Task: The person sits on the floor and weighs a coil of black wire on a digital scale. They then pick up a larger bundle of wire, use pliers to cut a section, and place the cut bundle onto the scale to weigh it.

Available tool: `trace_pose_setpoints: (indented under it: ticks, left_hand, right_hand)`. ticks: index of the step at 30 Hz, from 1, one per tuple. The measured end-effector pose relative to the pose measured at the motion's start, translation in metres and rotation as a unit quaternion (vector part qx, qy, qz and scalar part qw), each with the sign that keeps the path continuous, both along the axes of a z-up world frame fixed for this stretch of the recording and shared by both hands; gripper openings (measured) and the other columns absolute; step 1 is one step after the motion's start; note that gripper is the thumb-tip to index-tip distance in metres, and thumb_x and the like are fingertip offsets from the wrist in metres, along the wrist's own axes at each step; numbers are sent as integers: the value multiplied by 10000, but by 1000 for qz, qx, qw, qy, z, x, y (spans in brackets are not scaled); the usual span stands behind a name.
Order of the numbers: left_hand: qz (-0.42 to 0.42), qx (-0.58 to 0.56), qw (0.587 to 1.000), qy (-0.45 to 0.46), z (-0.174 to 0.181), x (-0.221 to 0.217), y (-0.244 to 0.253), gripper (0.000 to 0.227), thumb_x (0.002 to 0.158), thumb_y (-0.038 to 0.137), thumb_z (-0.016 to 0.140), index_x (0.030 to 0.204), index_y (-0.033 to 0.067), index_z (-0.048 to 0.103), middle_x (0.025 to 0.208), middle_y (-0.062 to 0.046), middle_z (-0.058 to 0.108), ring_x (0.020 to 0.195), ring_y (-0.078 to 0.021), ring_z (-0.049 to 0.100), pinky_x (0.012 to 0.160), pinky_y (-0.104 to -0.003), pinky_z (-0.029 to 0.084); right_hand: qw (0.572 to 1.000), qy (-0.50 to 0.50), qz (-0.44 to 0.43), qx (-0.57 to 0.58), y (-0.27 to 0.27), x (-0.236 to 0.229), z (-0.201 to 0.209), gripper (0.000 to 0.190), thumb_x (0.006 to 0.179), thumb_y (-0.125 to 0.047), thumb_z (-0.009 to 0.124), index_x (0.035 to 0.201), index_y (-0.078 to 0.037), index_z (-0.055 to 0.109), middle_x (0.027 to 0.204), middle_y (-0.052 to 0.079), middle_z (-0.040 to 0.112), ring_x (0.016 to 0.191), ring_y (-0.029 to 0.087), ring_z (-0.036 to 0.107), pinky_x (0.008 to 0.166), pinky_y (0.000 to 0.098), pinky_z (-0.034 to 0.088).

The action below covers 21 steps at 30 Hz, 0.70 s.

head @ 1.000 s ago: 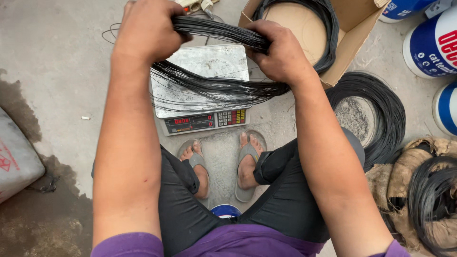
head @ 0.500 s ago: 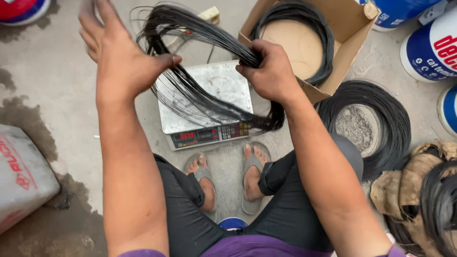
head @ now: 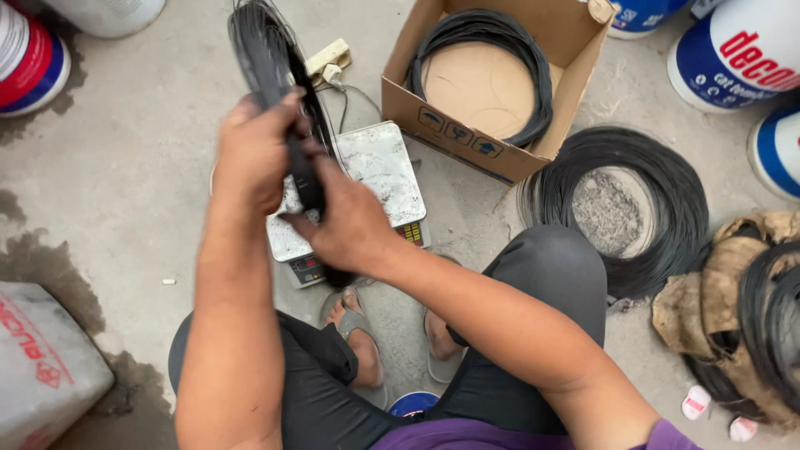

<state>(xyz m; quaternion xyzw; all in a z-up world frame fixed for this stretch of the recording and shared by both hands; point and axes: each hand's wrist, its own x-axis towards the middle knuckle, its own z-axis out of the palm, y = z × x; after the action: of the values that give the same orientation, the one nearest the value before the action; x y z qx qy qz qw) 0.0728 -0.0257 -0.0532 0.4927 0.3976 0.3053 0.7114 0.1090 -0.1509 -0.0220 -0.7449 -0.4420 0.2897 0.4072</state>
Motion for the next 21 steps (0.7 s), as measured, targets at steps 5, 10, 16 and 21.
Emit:
trace_pose_setpoints:
  ticks: [5,10,16,21]
  left_hand:
    - [-51,72,996,27,17,-37,17,148,869,143,563,958,27,542,567,-67,468,356,-120,467,357,-263,447]
    - [-124,132,982,52,28,-50,12,132,828,100,606,892,-5,559,674,-128,543,367,-125,489,357,-276,450]
    - [-210,165,955,128,20,-34,15,178,785,77,607,891,-65,588,693,-143,583,474,-158,577,455,-247,466]
    - [-312,166,916,191,49,-28,14,96,842,104,546,851,9,561,721,-68,594,507,-132,508,485,-217,419]
  right_hand:
    - [982,52,164,74,1,36,-11,461,701,-331,648,1059,-48,580,897,171,648,853,346,646,764,446,511]
    - [988,42,71,128,13,83,-42,223,756,-100,646,972,-44,633,810,144,663,795,298,663,724,385,520]
    - [968,200,-5,154,20,95,-61,282,748,-93,697,1018,-126,620,834,26,687,719,57,634,629,193,518]
    - [928,309,-8,209,27,88,-55,245,716,87,659,814,-100,535,784,60,628,687,97,573,524,200,463]
